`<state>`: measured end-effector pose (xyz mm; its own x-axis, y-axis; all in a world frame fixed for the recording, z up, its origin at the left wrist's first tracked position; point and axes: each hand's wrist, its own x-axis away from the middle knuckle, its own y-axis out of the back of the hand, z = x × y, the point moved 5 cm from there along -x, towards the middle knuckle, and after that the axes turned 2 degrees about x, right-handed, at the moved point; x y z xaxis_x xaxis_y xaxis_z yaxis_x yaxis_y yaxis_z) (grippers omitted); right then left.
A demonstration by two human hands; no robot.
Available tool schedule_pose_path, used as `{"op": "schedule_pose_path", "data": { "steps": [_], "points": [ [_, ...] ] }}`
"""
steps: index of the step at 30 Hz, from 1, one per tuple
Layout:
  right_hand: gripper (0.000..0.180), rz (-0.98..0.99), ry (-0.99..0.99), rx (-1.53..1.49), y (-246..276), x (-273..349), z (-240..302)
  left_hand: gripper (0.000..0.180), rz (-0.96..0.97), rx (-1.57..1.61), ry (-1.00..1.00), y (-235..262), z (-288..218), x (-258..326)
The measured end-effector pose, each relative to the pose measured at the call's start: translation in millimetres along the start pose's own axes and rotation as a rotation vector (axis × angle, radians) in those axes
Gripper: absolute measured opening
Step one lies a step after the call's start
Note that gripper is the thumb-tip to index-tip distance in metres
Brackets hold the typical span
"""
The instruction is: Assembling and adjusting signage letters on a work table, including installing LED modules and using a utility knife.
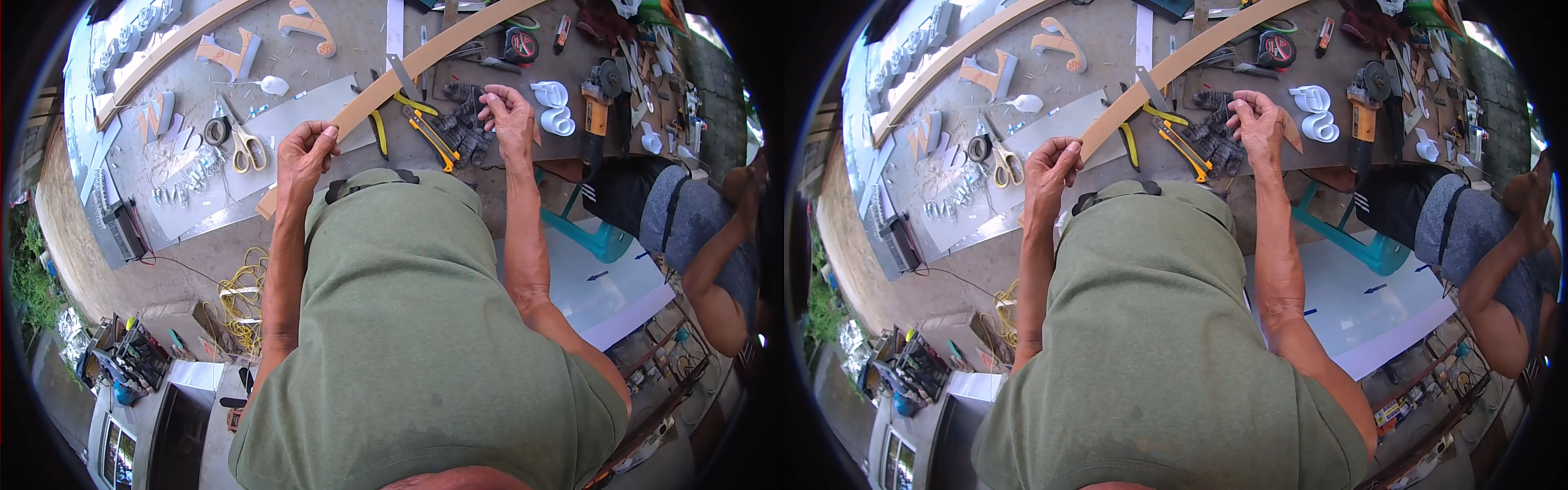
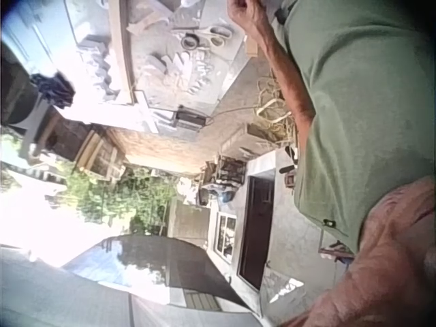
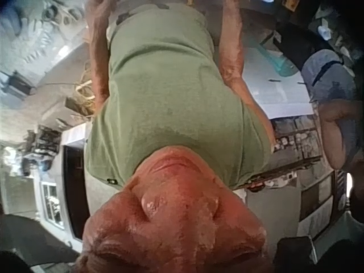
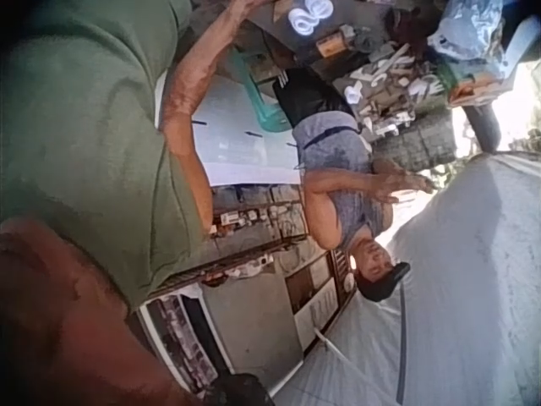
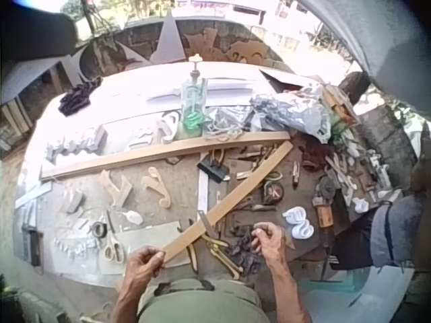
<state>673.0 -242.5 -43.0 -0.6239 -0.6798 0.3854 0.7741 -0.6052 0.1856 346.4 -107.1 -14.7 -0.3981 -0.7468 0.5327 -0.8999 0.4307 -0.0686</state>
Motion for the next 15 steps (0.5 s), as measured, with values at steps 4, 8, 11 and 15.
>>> {"op": "schedule_pose_path", "data": {
  "steps": [4,8,11,15],
  "points": [
    [0.02,-0.166,0.014,0.07,23,10,-12,0.021,-0.002,-0.043,0.013,5,0,3],
    [0.02,-0.234,-0.055,0.18,37,24,-24,0.021,-0.002,-0.058,0.015,2,1,1],
    [0.019,-0.261,-0.085,0.243,38,35,-28,0.022,0.046,-0.092,0.056,-2,0,0],
    [0.018,-0.179,-0.054,0.295,25,43,-38,0.024,0.131,-0.087,0.046,-11,2,-7]
  ]
}}
